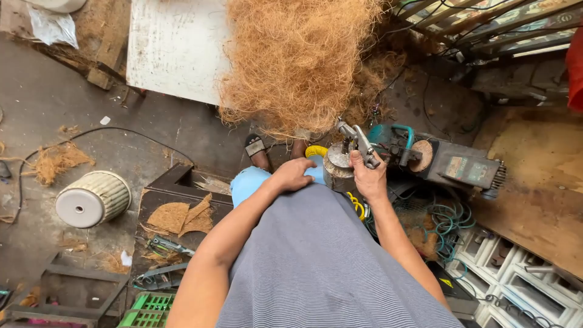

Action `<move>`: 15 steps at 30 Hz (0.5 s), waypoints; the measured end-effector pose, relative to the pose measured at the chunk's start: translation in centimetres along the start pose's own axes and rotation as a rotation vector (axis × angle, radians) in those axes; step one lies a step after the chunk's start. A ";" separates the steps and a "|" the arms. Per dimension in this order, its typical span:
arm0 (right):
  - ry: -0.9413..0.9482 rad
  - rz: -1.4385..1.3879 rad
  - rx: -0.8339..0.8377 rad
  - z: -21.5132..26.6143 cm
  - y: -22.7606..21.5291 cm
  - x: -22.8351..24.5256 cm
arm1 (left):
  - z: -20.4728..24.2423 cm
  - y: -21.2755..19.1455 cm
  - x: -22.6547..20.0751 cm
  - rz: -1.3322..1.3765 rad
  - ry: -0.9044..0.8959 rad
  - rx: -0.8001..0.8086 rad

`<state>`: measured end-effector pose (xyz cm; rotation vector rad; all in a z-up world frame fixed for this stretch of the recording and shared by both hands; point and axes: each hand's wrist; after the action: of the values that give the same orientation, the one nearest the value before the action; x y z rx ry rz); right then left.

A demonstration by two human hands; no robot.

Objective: The person uses a handheld spray gun to apply a white mist onto a large mat of brown fibrous material laid on a white board. They repeatedly spray different sections, pause to adjust the spray gun, and occasionally lift and reposition the mat to expose new areas for treatment.

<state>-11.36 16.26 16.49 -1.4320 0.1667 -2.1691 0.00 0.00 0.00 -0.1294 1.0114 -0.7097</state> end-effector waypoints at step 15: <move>-0.064 -0.149 0.091 -3.6 -3.1 3.8 | -0.9 -1.6 -5.0 0.162 0.017 -0.170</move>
<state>-16.80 16.35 19.18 -1.5015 -0.0632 -2.2144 -3.18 2.00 3.82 -0.1873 1.0848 -0.4778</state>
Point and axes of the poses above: each hand's wrist, its own z-axis away from the middle knuckle, its own y-axis out of the palm, x = y × z, and after that the axes turned 9 degrees about -z, right-handed
